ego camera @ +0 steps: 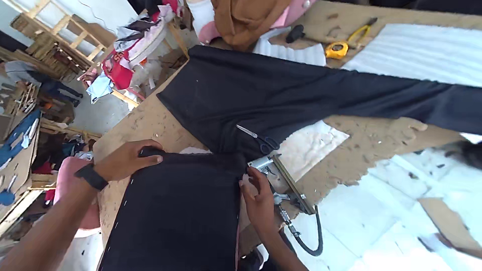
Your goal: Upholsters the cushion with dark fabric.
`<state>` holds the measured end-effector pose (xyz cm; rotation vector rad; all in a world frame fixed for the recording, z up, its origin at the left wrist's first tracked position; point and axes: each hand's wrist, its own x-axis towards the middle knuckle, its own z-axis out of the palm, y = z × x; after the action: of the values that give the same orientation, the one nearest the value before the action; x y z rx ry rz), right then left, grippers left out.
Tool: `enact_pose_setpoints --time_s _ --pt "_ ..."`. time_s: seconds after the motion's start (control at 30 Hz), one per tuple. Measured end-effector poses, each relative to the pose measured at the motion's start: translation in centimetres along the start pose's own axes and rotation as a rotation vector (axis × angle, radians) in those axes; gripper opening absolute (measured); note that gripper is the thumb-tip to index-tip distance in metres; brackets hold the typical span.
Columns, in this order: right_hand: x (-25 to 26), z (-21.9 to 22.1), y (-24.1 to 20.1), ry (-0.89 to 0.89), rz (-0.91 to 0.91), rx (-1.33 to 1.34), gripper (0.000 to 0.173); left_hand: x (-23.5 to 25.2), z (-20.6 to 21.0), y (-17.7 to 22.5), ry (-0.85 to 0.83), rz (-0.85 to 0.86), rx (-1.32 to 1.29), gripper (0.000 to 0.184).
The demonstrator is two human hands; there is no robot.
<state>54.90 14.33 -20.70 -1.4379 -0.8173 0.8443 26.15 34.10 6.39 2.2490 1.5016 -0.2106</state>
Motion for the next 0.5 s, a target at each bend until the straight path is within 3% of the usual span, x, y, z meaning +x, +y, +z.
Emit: enact_pose_setpoints --time_s 0.07,0.13,0.23,0.33,0.43,0.5 --pt "0.3 0.1 -0.1 0.027 -0.084 -0.026 0.039 1.0 -0.4 3.9 0.114 0.155 0.379 0.061" --pt "0.4 1.1 -0.3 -0.026 -0.121 -0.092 0.038 2.6 2.4 9.6 0.149 0.375 0.523 0.052" --pt "1.1 2.5 0.0 -0.067 -0.158 -0.113 0.032 5.9 10.6 14.5 -0.081 0.602 0.571 0.039" --pt "2.2 2.7 -0.3 -0.054 -0.249 -0.055 0.013 8.1 13.9 13.8 -0.166 0.648 0.592 0.012" --pt "1.6 2.0 -0.2 -0.058 -0.322 -0.074 0.012 6.1 14.1 14.6 -0.162 0.617 0.554 0.022" --pt "1.9 1.9 -0.3 -0.098 -0.291 -0.069 0.018 4.9 14.2 14.9 -0.183 0.48 0.518 0.02"
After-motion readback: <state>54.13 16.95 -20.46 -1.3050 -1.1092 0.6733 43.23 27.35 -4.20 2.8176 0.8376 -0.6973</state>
